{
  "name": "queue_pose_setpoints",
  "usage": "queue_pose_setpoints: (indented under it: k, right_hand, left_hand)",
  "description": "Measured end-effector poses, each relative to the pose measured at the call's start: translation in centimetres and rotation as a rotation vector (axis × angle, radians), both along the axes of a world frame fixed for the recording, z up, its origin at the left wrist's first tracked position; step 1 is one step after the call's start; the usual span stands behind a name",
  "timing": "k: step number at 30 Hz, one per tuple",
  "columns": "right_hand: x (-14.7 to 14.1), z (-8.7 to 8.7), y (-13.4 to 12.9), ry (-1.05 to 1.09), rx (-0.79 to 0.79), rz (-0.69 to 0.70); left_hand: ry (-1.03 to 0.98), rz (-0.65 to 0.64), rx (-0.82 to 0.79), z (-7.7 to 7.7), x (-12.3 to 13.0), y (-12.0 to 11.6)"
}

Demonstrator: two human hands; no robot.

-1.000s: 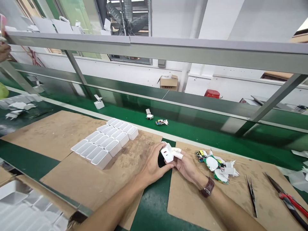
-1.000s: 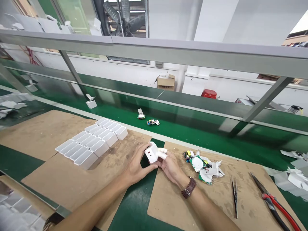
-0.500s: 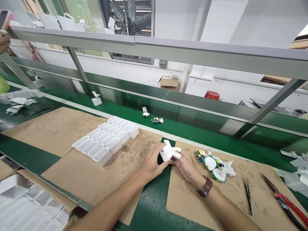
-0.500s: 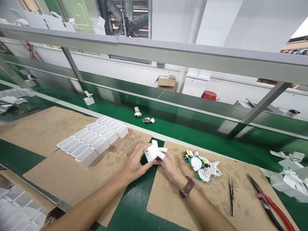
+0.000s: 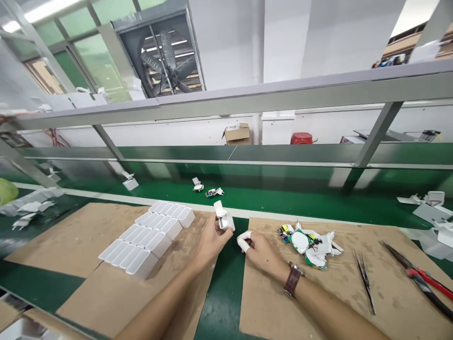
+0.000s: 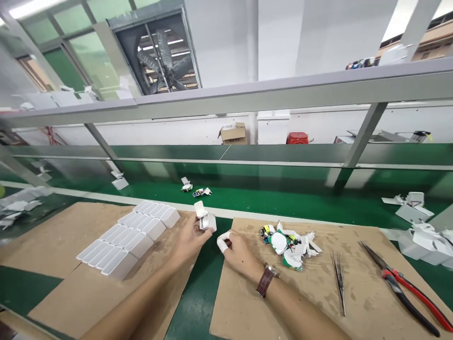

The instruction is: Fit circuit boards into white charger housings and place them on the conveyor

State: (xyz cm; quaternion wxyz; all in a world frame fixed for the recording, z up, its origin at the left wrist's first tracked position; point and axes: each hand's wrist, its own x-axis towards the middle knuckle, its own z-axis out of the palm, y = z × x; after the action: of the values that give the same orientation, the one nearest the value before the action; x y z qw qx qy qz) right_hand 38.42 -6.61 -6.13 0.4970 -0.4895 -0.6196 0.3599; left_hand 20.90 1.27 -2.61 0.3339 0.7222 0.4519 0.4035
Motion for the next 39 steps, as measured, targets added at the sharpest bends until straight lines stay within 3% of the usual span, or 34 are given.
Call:
queue_pose_setpoints:
  k: [3, 6, 9, 12, 16, 22, 24, 27, 30, 35, 39]
  right_hand:
    - [-0.2, 0.3, 0.0, -0.087, 0.054, -0.025]
    - [-0.2, 0.6, -0.1, -0.113, 0.070, -0.045]
    - [-0.1, 0.9, 0.0, -0.136, 0.080, -0.055]
    - [-0.1, 1.1, 0.0, -0.151, 0.086, -0.057]
    - [-0.1, 1.0, 0.0, -0.156, 0.084, -0.058]
    - [0.3, 0.9, 0.0, -0.194, 0.074, -0.058]
    - [0.4, 0.9, 0.0, -0.222, 0.072, -0.056]
    - [0.6, 1.2, 0.0, -0.271, 0.073, -0.054]
    - [0.5, 1.7, -0.2, -0.329, 0.073, -0.060]
    - [1.1, 3.6, -1.2, -0.472, 0.061, -0.027]
    - [4.0, 5.6, -3.6, -0.613, 0.062, -0.063]
  left_hand:
    - [0.209, 0.005, 0.080, 1.6, 2.2, 3.7]
    - [0.285, 0.036, 0.119, 2.3, 4.8, 7.4]
    - [0.327, 0.058, 0.146, 1.9, 6.9, 10.1]
    - [0.353, 0.100, 0.182, 0.9, 7.6, 11.1]
    - [0.403, 0.138, 0.285, 0.3, 5.5, 10.0]
    - [0.451, 0.244, 0.460, 3.6, -3.9, 7.7]
    - [0.623, 0.356, 0.585, 4.3, -7.3, 7.4]
    - [0.845, 0.368, 0.566, 4.4, -10.4, 7.1]
    - [0.809, 0.287, 0.570, 4.1, -9.8, 6.0]
    - [0.486, 0.043, 0.540, 2.9, -3.8, 1.7]
    - [0.378, -0.132, 0.459, 1.1, -0.8, -2.0]
